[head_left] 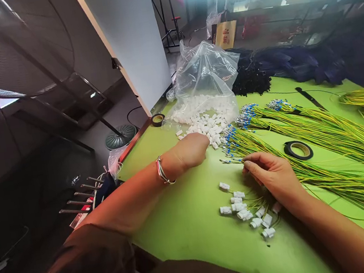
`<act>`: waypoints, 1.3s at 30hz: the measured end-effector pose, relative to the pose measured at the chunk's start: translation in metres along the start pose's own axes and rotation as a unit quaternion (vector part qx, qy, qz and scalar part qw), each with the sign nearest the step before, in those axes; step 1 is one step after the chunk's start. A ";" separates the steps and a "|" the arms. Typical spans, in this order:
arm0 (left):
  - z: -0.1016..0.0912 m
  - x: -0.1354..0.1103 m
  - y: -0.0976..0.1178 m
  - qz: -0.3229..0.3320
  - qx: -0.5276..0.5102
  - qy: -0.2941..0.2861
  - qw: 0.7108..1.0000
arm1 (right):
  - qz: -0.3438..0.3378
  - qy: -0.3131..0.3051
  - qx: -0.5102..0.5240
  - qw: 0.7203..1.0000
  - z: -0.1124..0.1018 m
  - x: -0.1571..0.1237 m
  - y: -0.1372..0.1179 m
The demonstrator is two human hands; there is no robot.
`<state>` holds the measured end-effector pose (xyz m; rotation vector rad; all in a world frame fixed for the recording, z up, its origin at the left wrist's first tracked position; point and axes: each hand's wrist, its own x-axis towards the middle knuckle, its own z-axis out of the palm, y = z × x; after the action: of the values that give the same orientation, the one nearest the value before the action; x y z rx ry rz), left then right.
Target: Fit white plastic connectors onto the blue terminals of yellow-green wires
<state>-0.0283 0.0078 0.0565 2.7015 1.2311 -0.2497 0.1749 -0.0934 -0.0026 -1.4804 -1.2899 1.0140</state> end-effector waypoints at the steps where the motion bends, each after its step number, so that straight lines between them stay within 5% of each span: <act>1: 0.002 0.000 0.003 0.000 0.005 0.000 1.000 | -0.010 0.000 -0.009 1.000 0.000 0.000 0.000; 9: 0.017 0.011 -0.012 0.044 -0.061 0.045 0.996 | -0.075 0.016 -0.095 0.992 0.002 -0.001 -0.003; 15: 0.013 0.016 -0.009 -0.029 -0.160 0.096 0.982 | -0.087 0.028 -0.113 0.989 0.003 -0.002 -0.005; 18: 0.011 0.017 -0.003 -0.046 -0.400 0.065 0.913 | -0.128 0.061 -0.110 0.984 0.001 -0.004 -0.004; 21: 0.015 0.018 0.004 -0.023 -0.654 -0.018 0.756 | -0.180 0.109 -0.118 0.970 0.000 -0.008 -0.003; 23: 0.020 0.018 0.010 -0.013 -0.735 -0.070 0.674 | -0.213 0.125 -0.131 0.960 -0.001 -0.009 -0.003; 25: 0.025 0.017 0.016 -0.022 -0.766 -0.110 0.633 | -0.246 0.127 -0.148 0.949 -0.001 -0.010 -0.001; 31: 0.028 0.012 0.032 -0.031 -0.786 -0.157 0.596 | -0.298 0.127 -0.200 0.925 -0.002 -0.010 0.002; 39: 0.030 0.011 0.034 -0.040 -0.793 -0.124 0.595 | -0.271 0.140 -0.213 0.928 -0.002 -0.009 0.002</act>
<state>0.0020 -0.0122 0.0278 0.9544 0.7201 0.3460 0.1765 -0.1026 -0.0037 -1.3873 -1.6411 0.1555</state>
